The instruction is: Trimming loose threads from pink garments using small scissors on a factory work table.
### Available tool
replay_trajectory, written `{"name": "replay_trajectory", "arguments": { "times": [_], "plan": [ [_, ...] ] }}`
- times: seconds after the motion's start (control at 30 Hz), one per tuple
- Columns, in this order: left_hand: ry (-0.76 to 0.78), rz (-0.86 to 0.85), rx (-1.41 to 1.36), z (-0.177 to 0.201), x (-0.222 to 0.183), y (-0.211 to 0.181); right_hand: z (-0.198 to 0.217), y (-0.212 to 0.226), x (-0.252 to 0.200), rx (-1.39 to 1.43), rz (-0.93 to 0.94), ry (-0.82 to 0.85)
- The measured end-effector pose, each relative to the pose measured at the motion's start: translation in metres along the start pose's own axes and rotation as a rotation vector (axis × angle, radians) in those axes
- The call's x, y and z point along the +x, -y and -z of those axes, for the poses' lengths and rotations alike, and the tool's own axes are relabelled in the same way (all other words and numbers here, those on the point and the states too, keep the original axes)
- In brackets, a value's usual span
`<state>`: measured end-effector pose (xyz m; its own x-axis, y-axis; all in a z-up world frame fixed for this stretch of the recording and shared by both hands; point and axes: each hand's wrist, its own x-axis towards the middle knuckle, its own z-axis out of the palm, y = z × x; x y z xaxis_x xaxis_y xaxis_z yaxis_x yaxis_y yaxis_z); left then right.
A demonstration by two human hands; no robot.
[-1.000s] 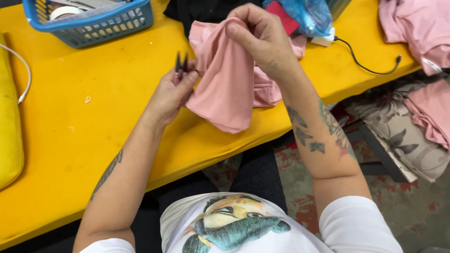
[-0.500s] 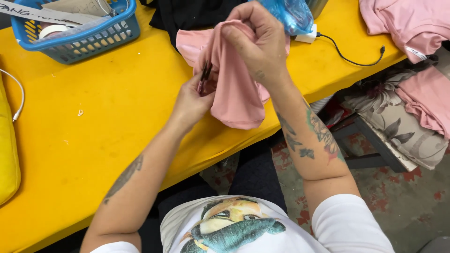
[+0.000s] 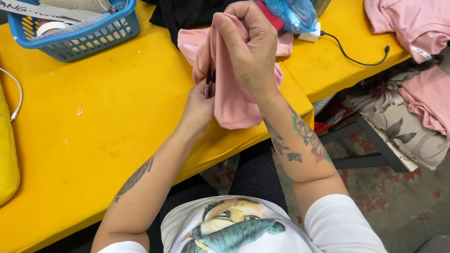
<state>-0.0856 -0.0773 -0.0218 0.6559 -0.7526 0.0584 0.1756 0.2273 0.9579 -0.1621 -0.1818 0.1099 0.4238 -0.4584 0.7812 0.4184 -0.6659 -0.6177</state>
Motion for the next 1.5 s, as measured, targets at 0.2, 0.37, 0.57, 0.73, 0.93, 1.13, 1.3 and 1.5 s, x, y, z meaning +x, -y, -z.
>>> {"name": "replay_trajectory", "arguments": {
  "times": [0.2, 0.37, 0.57, 0.73, 0.93, 1.13, 1.3, 1.5],
  "plan": [
    [-0.064, -0.036, -0.066, 0.097, 0.013, -0.060, 0.039, -0.066, -0.006, 0.075, -0.120, 0.220],
    [-0.231, -0.010, 0.527, 0.141, 0.030, -0.058, 0.002, -0.083, -0.063, 0.023, -0.607, 0.444],
    [-0.139, -0.639, 1.031, 0.126, 0.023, -0.054, -0.020, -0.105, -0.085, 0.288, -0.530, 0.347],
    [0.069, -0.489, 0.961, 0.094, 0.021, -0.072, -0.047, -0.087, -0.070, 0.426, -0.518, 0.341],
    [-0.076, -0.371, 0.804, 0.146, 0.038, -0.099, -0.071, -0.090, -0.059, 0.170, -0.435, 0.422],
    [-0.060, -0.149, 0.794, 0.128, 0.025, -0.082, -0.085, -0.078, -0.064, 0.308, -0.469, 0.346],
    [-0.121, -0.269, 0.783, 0.144, 0.028, -0.091, -0.078, -0.092, -0.062, 0.243, -0.591, 0.400],
    [-0.143, -0.218, 0.648, 0.150, 0.030, -0.084, -0.073, -0.105, -0.066, 0.358, -0.564, 0.346]
  ]
}}
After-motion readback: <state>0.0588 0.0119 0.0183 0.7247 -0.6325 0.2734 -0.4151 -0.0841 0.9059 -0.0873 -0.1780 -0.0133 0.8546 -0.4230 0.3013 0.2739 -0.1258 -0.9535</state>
